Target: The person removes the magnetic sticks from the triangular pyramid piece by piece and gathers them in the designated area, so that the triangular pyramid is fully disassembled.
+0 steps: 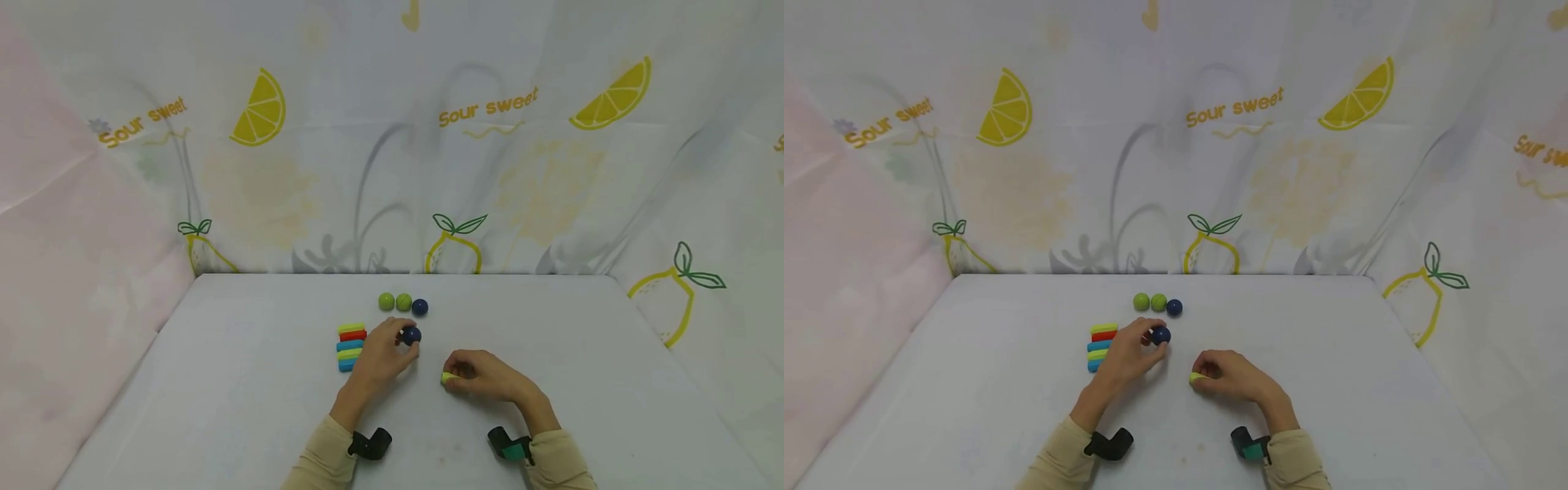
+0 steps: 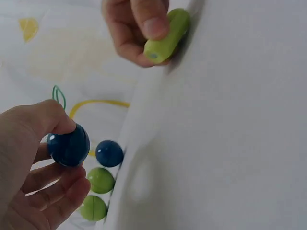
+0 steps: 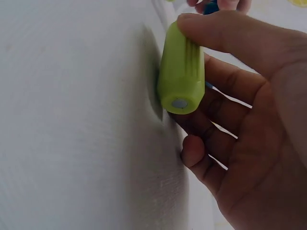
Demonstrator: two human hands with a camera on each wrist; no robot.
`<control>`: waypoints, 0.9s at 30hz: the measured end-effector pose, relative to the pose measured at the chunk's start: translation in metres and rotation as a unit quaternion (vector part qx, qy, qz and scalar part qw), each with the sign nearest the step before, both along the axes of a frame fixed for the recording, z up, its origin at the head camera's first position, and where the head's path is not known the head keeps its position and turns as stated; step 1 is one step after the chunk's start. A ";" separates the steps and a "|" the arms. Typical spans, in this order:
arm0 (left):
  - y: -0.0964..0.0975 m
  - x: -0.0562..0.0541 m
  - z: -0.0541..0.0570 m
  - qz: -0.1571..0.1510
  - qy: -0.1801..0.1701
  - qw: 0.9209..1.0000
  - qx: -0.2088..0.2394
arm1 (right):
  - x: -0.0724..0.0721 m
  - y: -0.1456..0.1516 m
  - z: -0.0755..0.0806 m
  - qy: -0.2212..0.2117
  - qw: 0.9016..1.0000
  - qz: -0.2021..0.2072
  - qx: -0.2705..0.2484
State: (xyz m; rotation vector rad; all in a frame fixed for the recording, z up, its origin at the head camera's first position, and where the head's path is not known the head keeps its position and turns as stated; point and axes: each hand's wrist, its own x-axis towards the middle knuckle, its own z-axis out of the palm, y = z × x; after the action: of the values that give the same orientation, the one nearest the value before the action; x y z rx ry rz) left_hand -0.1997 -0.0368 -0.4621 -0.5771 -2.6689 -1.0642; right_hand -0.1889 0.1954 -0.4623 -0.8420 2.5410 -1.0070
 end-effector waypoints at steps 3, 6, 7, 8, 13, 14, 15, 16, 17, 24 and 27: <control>-0.012 -0.011 0.006 0.028 0.017 0.999 0.008 | 0.001 0.000 0.000 -0.004 1.000 -0.010 0.002; -0.025 -0.024 0.013 0.034 0.031 0.999 -0.001 | 0.002 0.001 0.000 -0.004 1.000 -0.019 -0.003; -0.030 -0.029 0.016 0.035 0.029 0.999 -0.007 | 0.002 0.001 -0.001 -0.003 1.000 -0.021 -0.005; -0.034 -0.033 0.019 0.035 0.023 0.999 -0.012 | 0.003 0.001 0.000 -0.001 1.000 -0.020 -0.008; -0.055 -0.050 0.030 0.042 -0.028 0.998 -0.048 | 0.003 0.000 -0.002 -0.024 0.999 -0.022 -0.022; -0.059 -0.053 0.031 0.046 -0.040 0.997 -0.056 | 0.003 0.000 -0.002 -0.029 0.999 -0.021 -0.022; -0.062 -0.056 0.031 0.049 -0.049 0.995 -0.066 | 0.003 0.000 -0.002 -0.035 0.999 -0.022 -0.021; -0.064 -0.060 0.030 0.052 -0.057 0.994 -0.077 | 0.002 0.000 -0.003 -0.038 0.999 -0.021 -0.021; -0.066 -0.063 0.029 0.055 -0.064 0.993 -0.085 | 0.002 0.000 -0.003 -0.036 0.999 -0.022 -0.018; -0.070 -0.079 0.021 0.056 -0.090 0.990 -0.095 | -0.002 0.002 -0.004 -0.037 0.997 -0.047 -0.041; -0.068 -0.082 0.019 0.052 -0.092 0.990 -0.097 | -0.003 0.004 -0.005 -0.043 0.996 -0.049 -0.057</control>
State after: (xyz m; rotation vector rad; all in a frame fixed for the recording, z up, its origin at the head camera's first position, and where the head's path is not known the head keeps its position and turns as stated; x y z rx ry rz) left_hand -0.2822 -0.1048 -0.4432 -0.3832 -2.9496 -0.8744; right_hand -0.1923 0.1994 -0.4670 -0.6916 2.4933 -1.2012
